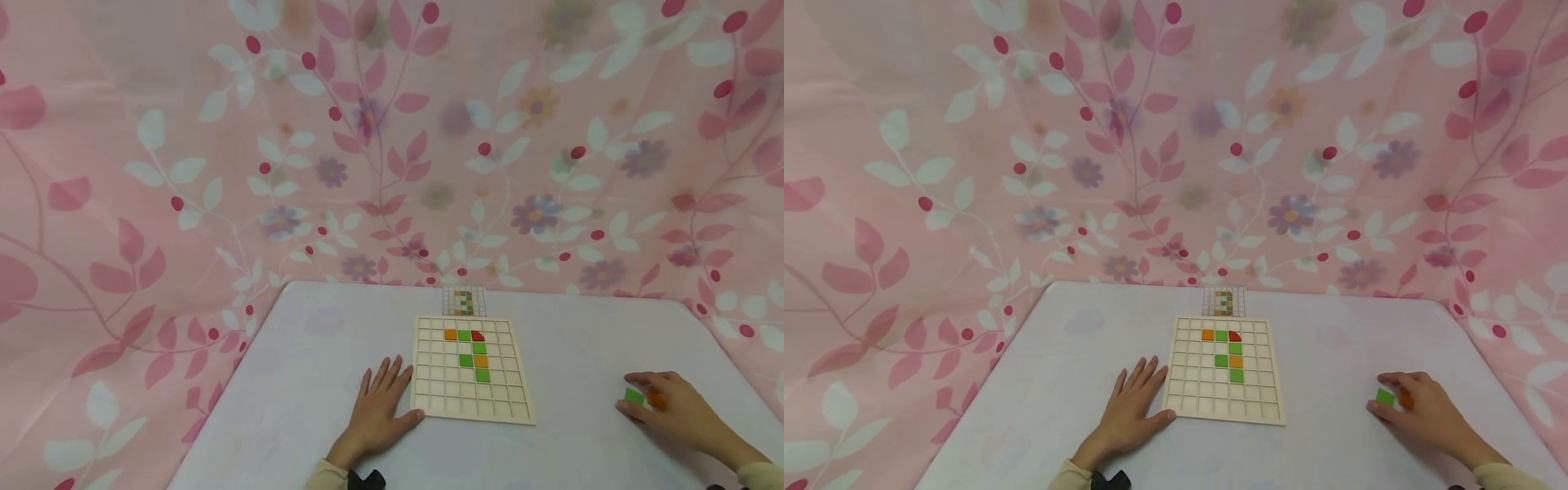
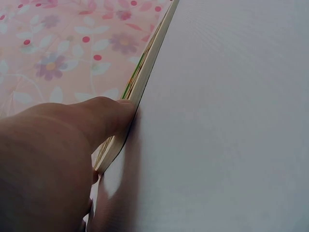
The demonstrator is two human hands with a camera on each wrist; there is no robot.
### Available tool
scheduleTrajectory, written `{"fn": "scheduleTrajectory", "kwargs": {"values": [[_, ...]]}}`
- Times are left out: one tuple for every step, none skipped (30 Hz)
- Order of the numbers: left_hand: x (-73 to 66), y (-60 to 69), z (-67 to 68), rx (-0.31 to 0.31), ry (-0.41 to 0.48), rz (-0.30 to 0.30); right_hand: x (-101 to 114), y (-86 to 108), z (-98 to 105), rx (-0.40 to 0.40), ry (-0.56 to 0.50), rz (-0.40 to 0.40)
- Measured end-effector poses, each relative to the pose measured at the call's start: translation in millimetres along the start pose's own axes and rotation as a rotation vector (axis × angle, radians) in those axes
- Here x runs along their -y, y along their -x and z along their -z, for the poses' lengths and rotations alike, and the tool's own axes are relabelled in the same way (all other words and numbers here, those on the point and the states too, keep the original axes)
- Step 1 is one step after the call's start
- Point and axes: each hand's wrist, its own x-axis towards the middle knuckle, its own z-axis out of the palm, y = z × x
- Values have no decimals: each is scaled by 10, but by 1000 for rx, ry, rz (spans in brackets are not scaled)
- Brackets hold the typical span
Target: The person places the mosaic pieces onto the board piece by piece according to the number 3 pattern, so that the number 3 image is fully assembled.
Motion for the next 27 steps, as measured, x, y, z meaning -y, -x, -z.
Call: {"fn": "scheduleTrajectory", "kwargs": {"values": [[-3,-3,-2,-1,4,0,-7,15,12,5,-6,-3],[-5,-4,-4,0,5,0,-17,32,24,14,-14,-11],[-9,-3,-5,2,7,2,-27,51,37,20,-28,-15],[-14,-2,-4,3,12,2,-35,76,48,27,-39,-27],[-16,-2,-3,5,15,2,-47,93,61,39,-55,-38],[-18,-3,-2,8,17,3,-57,103,74,53,-76,-53],[-20,-7,2,7,15,3,-65,112,82,62,-96,-60],[-20,-10,6,5,9,1,-75,119,87,73,-115,-63],[-19,-15,12,2,5,-1,-81,121,92,86,-132,-72],[-17,-22,16,-1,0,-3,-86,118,95,99,-143,-86],[-14,-28,20,-5,-4,-4,-87,116,93,106,-153,-98],[-12,-33,22,-8,-9,-5,-87,114,91,110,-159,-105],[-9,-37,23,-12,-13,-5,-87,116,86,113,-162,-110],[-6,-37,21,-11,-17,-5,-85,116,84,119,-165,-121],[-4,-35,18,-8,-16,-3,-82,119,80,121,-166,-134],[-5,-32,16,-5,-10,-1,-80,125,75,122,-162,-140],[-5,-27,11,-1,-6,1,-79,131,67,119,-157,-144],[-5,-22,7,2,-1,2,-79,137,60,118,-155,-148],[-6,-17,3,4,4,3,-74,139,49,113,-148,-159],[-6,-13,-2,4,8,3,-68,143,36,105,-140,-168],[-6,-10,-4,3,11,3,-63,144,23,96,-132,-176],[-6,-8,-6,0,13,2,-58,142,10,86,-123,-178],[-4,-8,-8,-3,10,1,-51,138,-3,73,-116,-180],[-3,-7,-9,-6,8,1,-42,134,-14,62,-111,-181],[-3,-7,-8,-8,5,1,-34,130,-26,49,-100,-179],[0,-8,-8,-8,1,1,-32,128,-31,41,-96,-171],[2,-9,-8,-6,-3,2,-28,124,-34,37,-92,-163]]}}
